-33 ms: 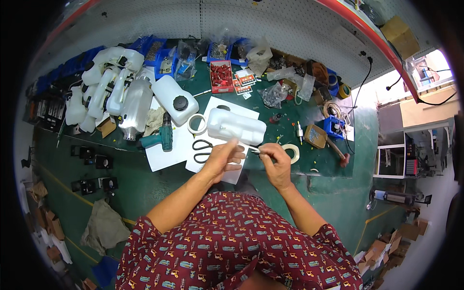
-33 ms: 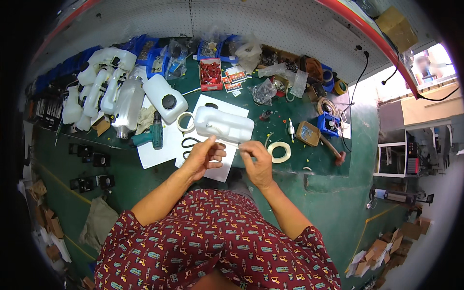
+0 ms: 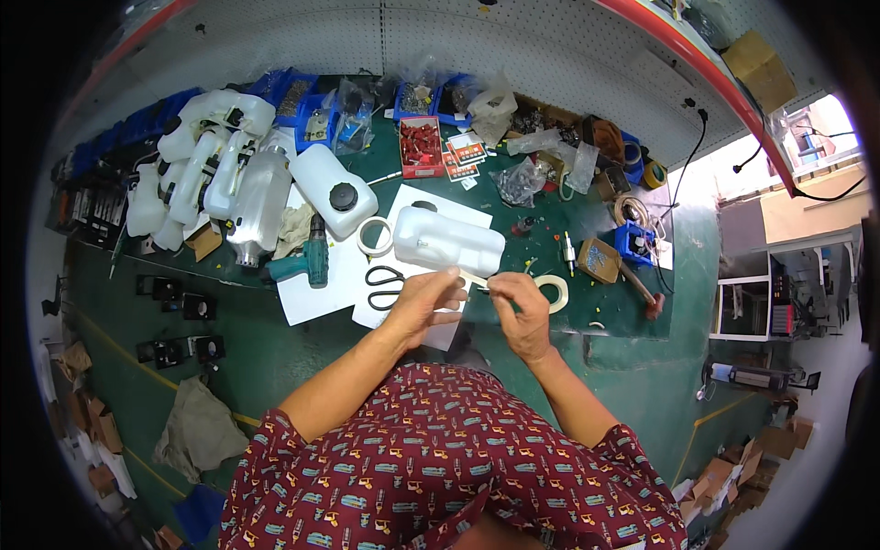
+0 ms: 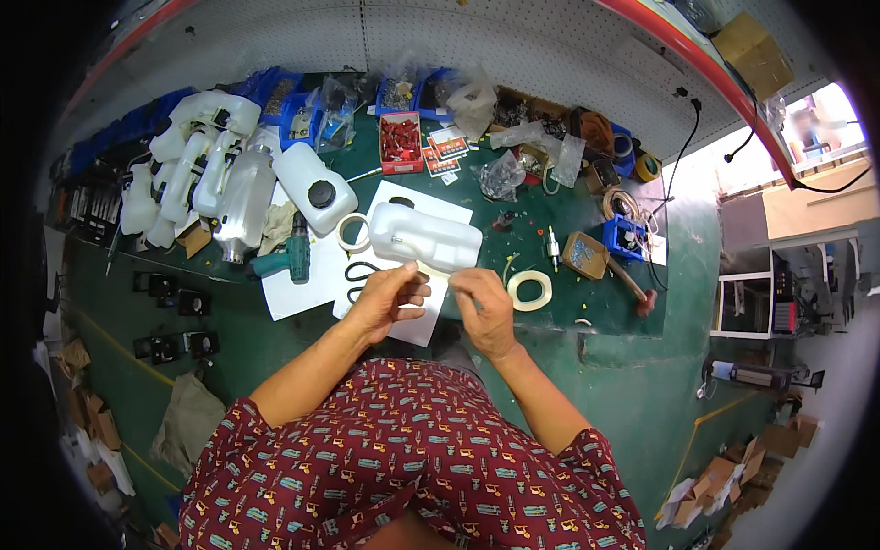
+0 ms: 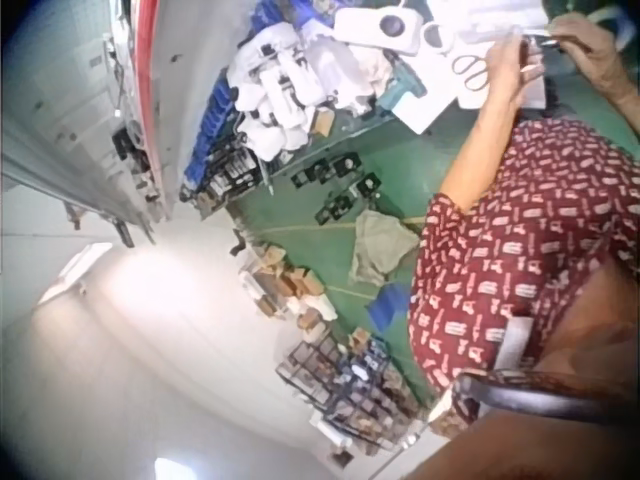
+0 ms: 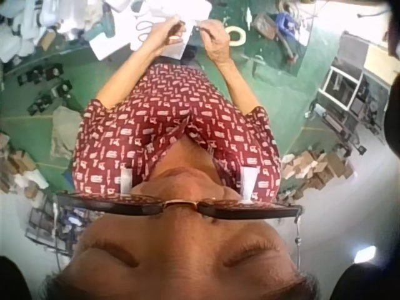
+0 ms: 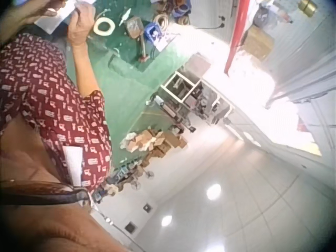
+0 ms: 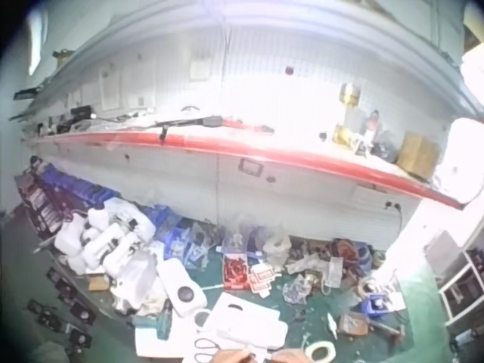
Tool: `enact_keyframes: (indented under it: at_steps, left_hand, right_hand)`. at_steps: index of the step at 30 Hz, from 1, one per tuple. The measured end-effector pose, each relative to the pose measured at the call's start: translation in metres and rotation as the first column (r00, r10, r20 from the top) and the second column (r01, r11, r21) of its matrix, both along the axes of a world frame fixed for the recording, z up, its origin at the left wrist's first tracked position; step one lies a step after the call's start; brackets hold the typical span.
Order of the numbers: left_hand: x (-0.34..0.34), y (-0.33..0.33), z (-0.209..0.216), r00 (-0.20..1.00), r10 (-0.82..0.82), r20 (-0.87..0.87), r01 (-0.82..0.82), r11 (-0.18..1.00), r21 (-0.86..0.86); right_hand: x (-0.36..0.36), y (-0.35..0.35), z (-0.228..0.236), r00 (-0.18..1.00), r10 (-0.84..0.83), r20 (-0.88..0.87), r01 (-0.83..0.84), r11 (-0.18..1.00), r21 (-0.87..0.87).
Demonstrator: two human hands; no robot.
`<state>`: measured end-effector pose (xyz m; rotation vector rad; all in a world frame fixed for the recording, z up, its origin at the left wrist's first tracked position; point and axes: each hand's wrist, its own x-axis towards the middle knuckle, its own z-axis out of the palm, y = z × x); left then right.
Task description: The person assembles a white plastic container by hand, using a screwdriver to tighten screws and a utility knife to trim excess material. The person also applies adhesive tape to the container and handles a black cap and a small cylindrical component.
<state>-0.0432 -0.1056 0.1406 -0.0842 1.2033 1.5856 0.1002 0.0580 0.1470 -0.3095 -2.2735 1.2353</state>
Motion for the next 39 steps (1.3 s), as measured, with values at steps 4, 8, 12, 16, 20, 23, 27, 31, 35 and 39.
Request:
enact_keyframes:
  at_steps: [4,8,12,16,20,23,27,31,35,39]
  left_hand:
    - [0.009,0.017,0.0,0.99,0.138,-0.014,-0.139,0.99,-0.037]
    - [-0.001,0.029,-0.014,0.978,0.122,-0.171,-0.135,0.989,-0.064]
    - [-0.013,0.037,-0.019,0.959,0.211,-0.19,-0.224,0.973,-0.051]
    - [-0.01,0.039,0.001,0.986,0.084,-0.145,-0.088,0.996,-0.021]
    - [0.002,0.05,0.024,0.981,0.007,-0.196,-0.017,0.999,-0.048]
    - [0.008,0.055,0.025,0.975,-0.017,-0.224,0.007,0.999,-0.044]
    - [0.011,0.06,0.021,0.974,-0.061,-0.22,0.057,0.998,-0.028]
    - [0.012,0.062,0.021,0.981,-0.061,-0.182,0.062,0.998,0.001]
    - [0.01,0.061,0.022,0.985,-0.093,-0.142,0.099,0.994,0.035]
    - [0.008,0.059,0.02,0.981,-0.147,-0.131,0.154,0.987,0.047]
  right_hand:
    - [-0.008,0.004,0.006,0.991,0.13,-0.025,-0.118,0.955,0.273]
    - [-0.004,0.005,0.021,0.985,0.149,0.083,-0.168,0.932,0.322]
    - [0.004,0.008,0.041,0.979,0.146,-0.145,-0.143,0.989,0.027]
    - [-0.001,0.05,0.019,0.993,0.119,0.018,-0.114,0.976,-0.187]
    - [-0.001,0.064,0.018,0.968,0.244,0.052,-0.205,0.897,-0.392]
    - [0.0,0.07,0.014,0.951,0.307,0.029,-0.271,0.877,-0.397]
    - [0.001,0.07,0.011,0.954,0.3,0.015,-0.245,0.806,-0.539]
    - [0.001,0.07,0.017,0.96,0.268,0.082,-0.145,0.727,-0.672]
    - [-0.002,0.072,0.024,0.947,0.277,0.159,-0.084,0.697,-0.712]
    - [-0.003,0.072,0.024,0.942,0.26,0.214,-0.041,0.72,-0.693]
